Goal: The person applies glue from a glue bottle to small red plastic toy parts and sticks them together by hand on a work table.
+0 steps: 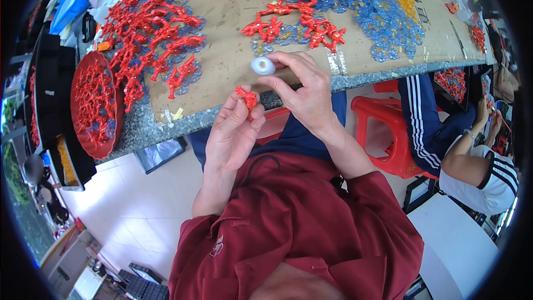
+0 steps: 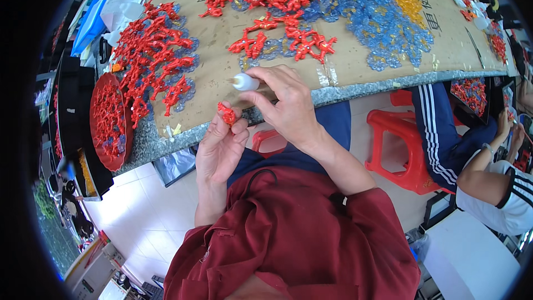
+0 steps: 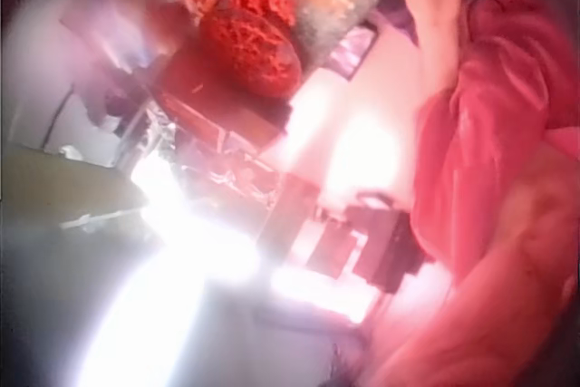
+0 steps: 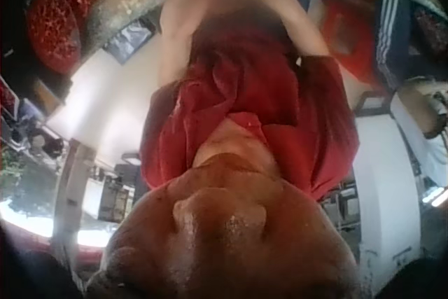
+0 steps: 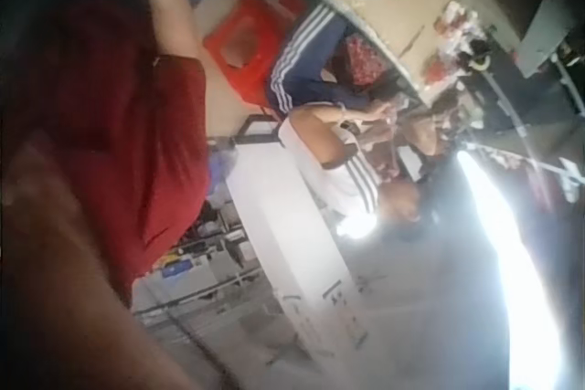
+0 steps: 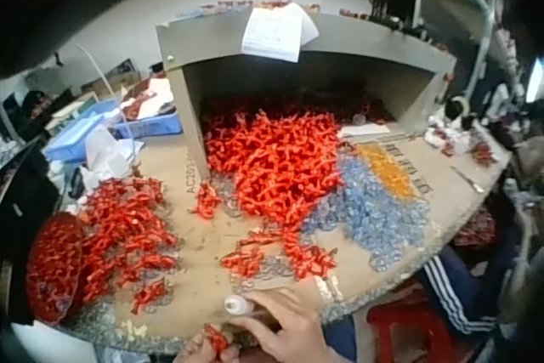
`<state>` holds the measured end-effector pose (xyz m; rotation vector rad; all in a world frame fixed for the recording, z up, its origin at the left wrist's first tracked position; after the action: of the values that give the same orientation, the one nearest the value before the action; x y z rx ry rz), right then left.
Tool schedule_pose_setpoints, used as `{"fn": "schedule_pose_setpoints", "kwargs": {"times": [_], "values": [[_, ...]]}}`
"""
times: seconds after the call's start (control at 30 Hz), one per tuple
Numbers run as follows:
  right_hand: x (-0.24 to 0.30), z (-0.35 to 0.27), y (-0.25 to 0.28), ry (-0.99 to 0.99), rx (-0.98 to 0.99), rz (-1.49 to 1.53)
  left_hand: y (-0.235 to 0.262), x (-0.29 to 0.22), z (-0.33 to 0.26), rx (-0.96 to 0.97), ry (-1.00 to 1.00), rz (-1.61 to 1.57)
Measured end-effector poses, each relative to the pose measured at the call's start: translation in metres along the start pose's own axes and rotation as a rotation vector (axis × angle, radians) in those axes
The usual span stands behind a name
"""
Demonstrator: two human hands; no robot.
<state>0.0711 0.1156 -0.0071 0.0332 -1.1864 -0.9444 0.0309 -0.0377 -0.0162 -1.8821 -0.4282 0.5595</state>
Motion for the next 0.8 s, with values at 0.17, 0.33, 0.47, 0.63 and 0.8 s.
{"fn": "schedule_pose_setpoints", "kwargs": {"times": [0.17,0.33,0.47,0.63,0.8], "values": [[-0.015,0.006,0.021,0.158,-0.197,-0.371,0.000,0.000,0.001,0.006,0.010,0.003],[-0.022,0.026,0.021,0.061,-0.106,-0.674,-0.002,0.004,0.005,0.003,0.037,0.006],[-0.023,0.026,0.026,0.092,-0.115,-0.655,-0.003,0.006,0.004,-0.001,0.044,0.003],[-0.035,0.027,0.030,0.239,-0.220,-0.390,-0.007,0.009,0.007,-0.017,0.059,0.013],[-0.006,0.024,0.041,-0.109,-0.152,0.004,-0.010,0.013,0.013,0.088,0.091,-0.023]]}}
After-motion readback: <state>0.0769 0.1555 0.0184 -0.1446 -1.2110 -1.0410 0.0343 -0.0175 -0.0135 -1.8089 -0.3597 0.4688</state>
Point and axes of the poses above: each hand's wrist, its own z-axis towards the middle knuckle, its own y-axis out of the back of the hand, x = y × z, the point moved 1 cm from there along z, towards the middle knuckle, and after that the axes turned 7 degrees about -z, right-handed, at the moved point
